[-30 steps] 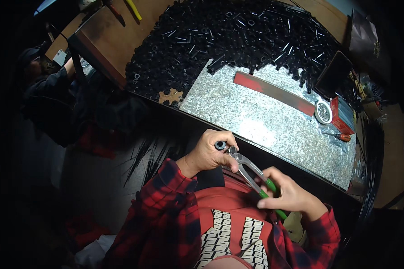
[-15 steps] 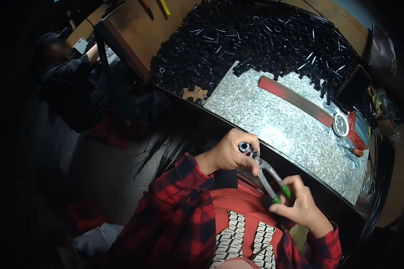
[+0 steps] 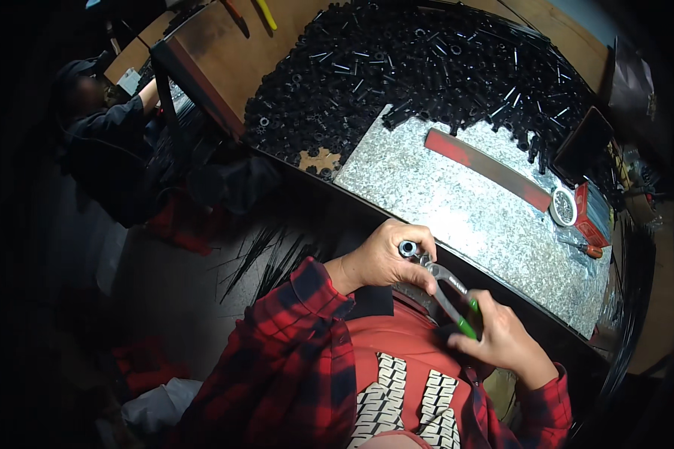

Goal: Assembling bundles of black wires by aligning them in a jig, measuring lengths, and crimping components onto them.

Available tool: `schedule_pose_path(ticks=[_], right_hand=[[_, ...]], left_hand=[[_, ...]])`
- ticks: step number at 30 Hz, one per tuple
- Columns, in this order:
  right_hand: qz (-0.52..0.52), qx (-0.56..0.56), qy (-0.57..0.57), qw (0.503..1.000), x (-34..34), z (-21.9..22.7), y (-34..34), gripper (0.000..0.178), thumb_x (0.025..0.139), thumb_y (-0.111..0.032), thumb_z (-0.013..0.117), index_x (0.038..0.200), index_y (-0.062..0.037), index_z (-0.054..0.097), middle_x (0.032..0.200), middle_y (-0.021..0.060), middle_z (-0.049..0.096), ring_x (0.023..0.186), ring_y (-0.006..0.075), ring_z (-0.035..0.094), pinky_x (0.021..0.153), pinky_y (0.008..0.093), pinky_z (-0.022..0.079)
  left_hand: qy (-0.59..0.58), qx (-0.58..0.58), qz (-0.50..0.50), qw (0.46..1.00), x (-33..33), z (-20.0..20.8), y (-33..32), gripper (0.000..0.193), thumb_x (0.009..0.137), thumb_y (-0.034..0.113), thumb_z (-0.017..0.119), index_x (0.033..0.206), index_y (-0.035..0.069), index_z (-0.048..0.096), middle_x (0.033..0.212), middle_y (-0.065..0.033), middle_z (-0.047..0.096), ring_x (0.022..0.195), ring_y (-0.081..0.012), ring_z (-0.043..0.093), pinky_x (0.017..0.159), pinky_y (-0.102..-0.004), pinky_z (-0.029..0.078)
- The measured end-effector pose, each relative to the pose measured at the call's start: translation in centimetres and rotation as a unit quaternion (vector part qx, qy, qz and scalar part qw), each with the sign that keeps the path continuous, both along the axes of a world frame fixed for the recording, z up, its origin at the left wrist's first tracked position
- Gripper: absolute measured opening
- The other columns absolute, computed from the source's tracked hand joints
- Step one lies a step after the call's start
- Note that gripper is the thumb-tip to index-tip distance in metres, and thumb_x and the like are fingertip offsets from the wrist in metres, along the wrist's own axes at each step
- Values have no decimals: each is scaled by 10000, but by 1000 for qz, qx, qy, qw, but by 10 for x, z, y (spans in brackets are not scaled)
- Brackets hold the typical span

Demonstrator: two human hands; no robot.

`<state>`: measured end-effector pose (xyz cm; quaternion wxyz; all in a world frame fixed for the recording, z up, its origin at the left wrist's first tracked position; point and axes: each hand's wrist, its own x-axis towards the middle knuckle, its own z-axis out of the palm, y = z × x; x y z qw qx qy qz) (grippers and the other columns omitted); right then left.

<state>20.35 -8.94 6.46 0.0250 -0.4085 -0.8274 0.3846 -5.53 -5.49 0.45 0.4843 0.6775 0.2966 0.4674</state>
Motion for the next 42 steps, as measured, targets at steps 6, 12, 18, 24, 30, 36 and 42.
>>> schedule_pose_path(ticks=[6, 12, 18, 24, 30, 36, 42], right_hand=[[-10, 164, -7, 986, 10, -8, 9, 661, 687, 74, 564, 1317, 32, 369, 1025, 219, 498, 984, 412, 526, 865, 429, 436], [3, -26, 65, 998, 6, -10, 12, 552, 706, 66, 512, 1252, 5, 458, 972, 174, 516, 911, 330, 553, 833, 383, 446], [-25, -62, 112, 991, -4, -22, 7, 395, 799, 26, 560, 1185, 1, 481, 918, 141, 564, 861, 277, 583, 782, 351, 457], [-72, -6, 79, 994, -16, -36, 4, 261, 815, -59, 676, 1020, 10, 530, 844, 198, 610, 783, 392, 619, 663, 406, 487], [-87, 82, 55, 991, -8, -48, 3, 221, 803, -39, 686, 958, -8, 532, 784, 197, 596, 712, 393, 607, 601, 406, 472], [-166, 265, 84, 946, 14, -42, 13, 162, 835, -11, 637, 944, -12, 517, 728, 167, 547, 646, 316, 588, 589, 365, 456], [-365, 215, 213, 880, 59, -21, 66, 171, 954, -170, 510, 927, -1, 524, 665, 52, 501, 605, 138, 490, 559, 280, 398]], left_hand=[[12, -69, -17, 997, 5, 4, -2, 634, 559, 434, 874, 951, 31, 582, 702, 33, 567, 653, -32, 516, 577, -207, 414], [13, -13, 14, 1000, 7, 4, -3, 555, 601, 369, 896, 927, 47, 582, 640, 55, 482, 587, -18, 409, 515, -204, 344], [-51, -65, 56, 995, 11, 2, -9, 658, 555, 481, 853, 967, 32, 604, 623, 84, 413, 583, -13, 373, 517, -197, 304], [-72, -61, 70, 993, 11, -2, -11, 633, 563, 448, 866, 968, 32, 614, 622, 87, 397, 573, -10, 351, 513, -192, 287], [-59, -69, 60, 994, 11, -3, -12, 664, 587, 377, 879, 1055, 15, 578, 620, 90, 375, 581, -1, 344, 511, -183, 275], [-58, -51, 64, 995, 9, -6, -11, 696, 605, 311, 888, 1126, 14, 533, 594, 100, 332, 556, 16, 334, 509, -170, 275], [-54, -86, 100, 990, 4, -10, -19, 775, 604, 352, 866, 1178, 3, 479, 584, 98, 323, 536, 10, 333, 508, -160, 276]])
